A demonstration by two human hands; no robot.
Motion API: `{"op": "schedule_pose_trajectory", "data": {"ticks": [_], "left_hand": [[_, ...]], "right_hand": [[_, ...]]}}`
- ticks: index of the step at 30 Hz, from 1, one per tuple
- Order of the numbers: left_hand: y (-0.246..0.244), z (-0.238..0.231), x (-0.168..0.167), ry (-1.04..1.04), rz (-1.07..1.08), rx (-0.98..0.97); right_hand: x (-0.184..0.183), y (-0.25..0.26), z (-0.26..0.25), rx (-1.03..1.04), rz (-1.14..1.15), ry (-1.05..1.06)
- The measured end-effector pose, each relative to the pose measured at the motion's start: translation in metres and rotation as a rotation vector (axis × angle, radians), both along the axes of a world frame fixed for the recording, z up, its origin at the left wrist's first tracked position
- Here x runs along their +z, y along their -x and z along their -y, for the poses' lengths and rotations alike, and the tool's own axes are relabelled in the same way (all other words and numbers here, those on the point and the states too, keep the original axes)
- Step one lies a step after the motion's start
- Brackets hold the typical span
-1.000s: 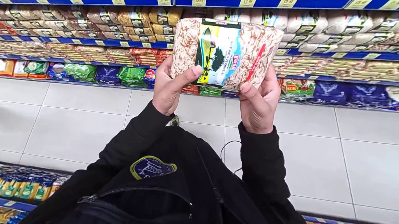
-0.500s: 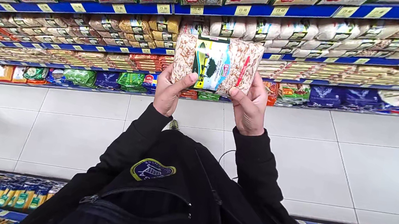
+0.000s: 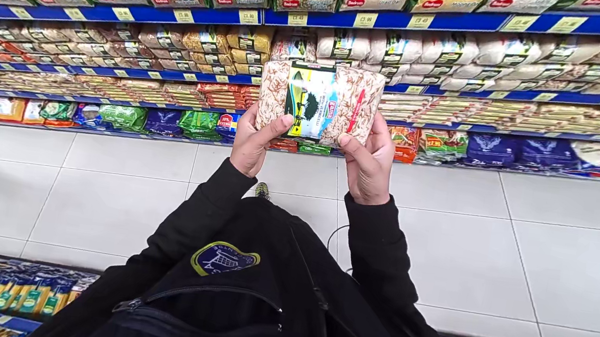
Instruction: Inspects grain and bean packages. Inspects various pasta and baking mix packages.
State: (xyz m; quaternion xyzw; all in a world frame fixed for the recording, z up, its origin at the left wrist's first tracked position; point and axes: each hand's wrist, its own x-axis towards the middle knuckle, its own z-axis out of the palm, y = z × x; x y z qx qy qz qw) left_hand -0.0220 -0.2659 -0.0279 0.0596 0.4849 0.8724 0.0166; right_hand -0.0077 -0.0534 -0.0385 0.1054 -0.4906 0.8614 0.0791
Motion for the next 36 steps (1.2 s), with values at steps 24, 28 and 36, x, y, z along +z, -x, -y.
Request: {"op": "schedule_pose_trajectory", "data": {"ticks": [24,28,36], "left_hand": [[-0.014,0.001,0.016,0.055,-0.107,0.004],[-0.014,0.000,0.019,0.067,-0.111,0.013],[-0.013,-0.004,0.015,0.067,-0.097,-0.020]], "right_hand": [[0.013,-0.009,0.001,0.003,-0.018,0.057],[0.013,-0.010,0.000,0.000,-0.016,0.050],[0.007,-0.011,-0.003,-0.017,-0.006,0.063]]}}
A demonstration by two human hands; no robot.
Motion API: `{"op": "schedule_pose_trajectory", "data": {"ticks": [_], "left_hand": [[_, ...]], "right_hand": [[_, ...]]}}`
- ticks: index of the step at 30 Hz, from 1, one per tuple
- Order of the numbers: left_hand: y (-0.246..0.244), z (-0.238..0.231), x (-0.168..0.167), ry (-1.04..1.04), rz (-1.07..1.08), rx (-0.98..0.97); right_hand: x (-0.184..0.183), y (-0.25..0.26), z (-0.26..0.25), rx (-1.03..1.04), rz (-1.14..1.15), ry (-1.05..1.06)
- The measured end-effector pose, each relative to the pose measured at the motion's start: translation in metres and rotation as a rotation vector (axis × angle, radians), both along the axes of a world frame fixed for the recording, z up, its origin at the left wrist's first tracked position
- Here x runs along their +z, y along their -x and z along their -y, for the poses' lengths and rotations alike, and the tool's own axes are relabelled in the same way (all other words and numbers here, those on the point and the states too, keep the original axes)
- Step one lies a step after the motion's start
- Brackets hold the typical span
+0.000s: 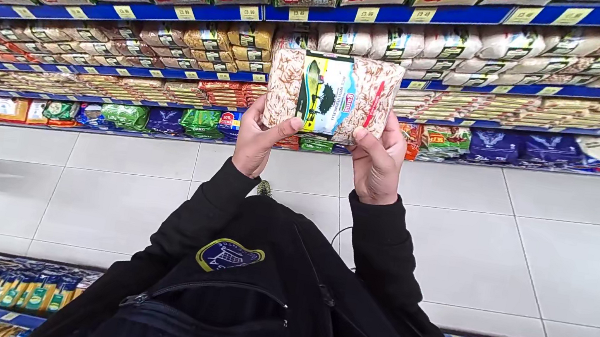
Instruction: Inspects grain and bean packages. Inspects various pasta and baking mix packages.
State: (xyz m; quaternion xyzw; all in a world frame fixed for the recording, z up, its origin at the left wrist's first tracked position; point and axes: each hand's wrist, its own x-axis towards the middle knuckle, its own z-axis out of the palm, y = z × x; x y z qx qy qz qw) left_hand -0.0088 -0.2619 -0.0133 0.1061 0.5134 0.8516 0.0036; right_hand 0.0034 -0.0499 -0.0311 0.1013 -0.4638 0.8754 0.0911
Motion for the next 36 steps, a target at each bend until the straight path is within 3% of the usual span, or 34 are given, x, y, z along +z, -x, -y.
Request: {"op": "schedule_pose_trajectory", "data": {"ticks": [6,9,13,18,25,30,36], "left_hand": [[0.001,-0.004,-0.008,-0.033,0.004,-0.009],[0.005,-0.008,-0.018,-0.161,0.069,0.021],[0.020,-0.008,-0.043,-0.418,0.292,-0.024],[0.054,-0.016,-0.082,-0.465,0.565,0.006],[0.141,-0.007,-0.121,-0.290,0.736,0.058],[0.222,0.008,-0.152,-0.257,0.735,0.101],[0.311,0.018,-0.169,-0.260,0.723,0.146]], "right_hand": [[-0.005,0.003,-0.002,-0.010,0.038,0.023],[-0.009,0.007,0.002,-0.023,0.073,0.058],[-0.023,0.019,0.011,-0.056,0.144,0.047],[-0.058,0.047,0.021,-0.107,0.307,0.047],[-0.102,0.124,0.039,-0.093,0.465,-0.035],[-0.122,0.189,0.036,0.003,0.490,-0.175],[-0.152,0.190,0.010,-0.057,0.674,-0.276]]}}
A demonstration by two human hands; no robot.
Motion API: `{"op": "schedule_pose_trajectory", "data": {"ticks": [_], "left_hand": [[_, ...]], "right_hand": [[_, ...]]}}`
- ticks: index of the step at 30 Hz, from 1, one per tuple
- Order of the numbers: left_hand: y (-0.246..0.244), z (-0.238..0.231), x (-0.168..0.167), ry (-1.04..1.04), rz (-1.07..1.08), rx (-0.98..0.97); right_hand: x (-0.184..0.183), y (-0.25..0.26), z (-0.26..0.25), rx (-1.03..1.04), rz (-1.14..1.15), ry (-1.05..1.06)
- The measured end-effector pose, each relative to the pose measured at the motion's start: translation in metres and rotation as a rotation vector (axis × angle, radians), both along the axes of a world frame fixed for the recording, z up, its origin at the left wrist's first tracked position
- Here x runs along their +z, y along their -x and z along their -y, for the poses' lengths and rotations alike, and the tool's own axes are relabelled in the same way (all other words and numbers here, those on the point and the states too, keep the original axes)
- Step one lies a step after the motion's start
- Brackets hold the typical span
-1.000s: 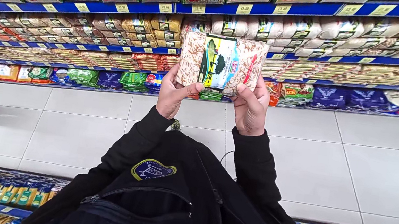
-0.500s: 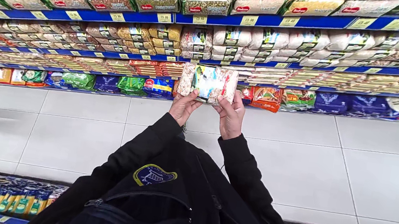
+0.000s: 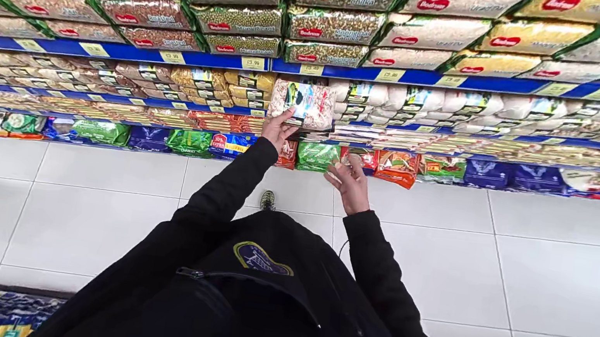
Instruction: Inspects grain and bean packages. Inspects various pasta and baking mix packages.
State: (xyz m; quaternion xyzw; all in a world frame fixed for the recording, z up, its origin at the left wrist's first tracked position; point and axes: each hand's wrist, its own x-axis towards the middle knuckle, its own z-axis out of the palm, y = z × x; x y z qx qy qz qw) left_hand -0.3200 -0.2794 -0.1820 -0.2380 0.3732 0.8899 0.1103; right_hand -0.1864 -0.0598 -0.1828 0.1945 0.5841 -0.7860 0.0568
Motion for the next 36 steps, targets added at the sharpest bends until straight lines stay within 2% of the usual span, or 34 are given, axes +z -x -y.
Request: {"op": "schedule_pose_trajectory", "data": {"ticks": [8,13,19,24,30,36], "left_hand": [[0.075,-0.006,-0.016,0.107,0.015,0.006],[0.099,-0.026,-0.021,0.080,0.081,0.105],[0.105,-0.039,-0.004,0.047,0.233,0.246],[0.107,-0.036,0.008,0.246,0.330,0.074],[0.088,-0.028,0.023,0.073,0.288,0.052],[0.076,-0.029,0.052,0.110,0.254,-0.013]], "right_hand": [[-0.057,-0.047,-0.012,0.035,0.238,0.038],[-0.066,-0.050,0.000,0.079,0.313,0.042],[-0.069,-0.036,0.012,0.086,0.297,0.068],[-0.063,-0.029,0.018,0.088,0.275,0.062],[-0.061,-0.022,0.021,0.094,0.226,0.094],[-0.047,-0.028,0.020,0.180,0.163,0.116]]}}
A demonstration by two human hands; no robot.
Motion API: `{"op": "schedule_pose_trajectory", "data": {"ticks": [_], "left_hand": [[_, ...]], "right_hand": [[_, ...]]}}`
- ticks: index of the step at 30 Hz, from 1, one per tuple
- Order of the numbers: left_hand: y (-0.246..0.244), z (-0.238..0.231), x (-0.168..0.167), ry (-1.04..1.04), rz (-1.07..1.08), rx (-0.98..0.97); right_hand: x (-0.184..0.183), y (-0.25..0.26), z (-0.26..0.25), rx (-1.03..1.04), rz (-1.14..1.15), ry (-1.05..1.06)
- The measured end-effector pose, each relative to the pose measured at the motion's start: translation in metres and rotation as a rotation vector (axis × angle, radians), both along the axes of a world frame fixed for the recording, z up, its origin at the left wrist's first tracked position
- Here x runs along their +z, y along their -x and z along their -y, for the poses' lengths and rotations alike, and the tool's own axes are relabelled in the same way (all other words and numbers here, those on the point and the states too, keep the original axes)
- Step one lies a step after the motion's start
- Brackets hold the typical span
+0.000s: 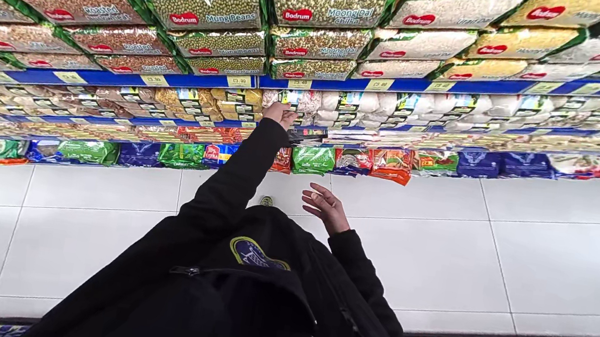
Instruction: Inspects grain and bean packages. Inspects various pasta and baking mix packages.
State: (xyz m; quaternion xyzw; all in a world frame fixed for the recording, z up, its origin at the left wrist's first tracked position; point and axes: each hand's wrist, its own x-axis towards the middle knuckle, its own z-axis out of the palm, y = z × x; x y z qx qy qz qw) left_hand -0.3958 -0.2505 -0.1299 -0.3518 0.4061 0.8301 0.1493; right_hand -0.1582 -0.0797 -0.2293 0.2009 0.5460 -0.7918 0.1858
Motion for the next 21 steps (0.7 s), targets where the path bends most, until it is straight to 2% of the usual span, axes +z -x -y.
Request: {"op": "schedule_pose_trajectory", "data": {"ticks": [3,6,11,17,21], "left_hand": [[0.006,-0.001,0.011,-0.043,-0.019,0.051],[0.007,0.003,0.007,-0.102,-0.016,0.090],[-0.005,0.001,-0.007,-0.147,-0.006,0.080],[0.001,-0.010,-0.001,-0.183,-0.031,0.015],[-0.003,-0.007,-0.012,-0.185,-0.058,-0.034]], "right_hand": [[0.000,-0.001,-0.001,-0.001,-0.009,0.003],[-0.003,-0.004,-0.001,-0.007,0.009,0.011],[-0.005,-0.011,-0.003,-0.017,0.021,0.014],[0.009,-0.012,0.000,0.069,-0.046,0.003],[0.013,-0.013,0.000,0.050,-0.065,0.014]]}}
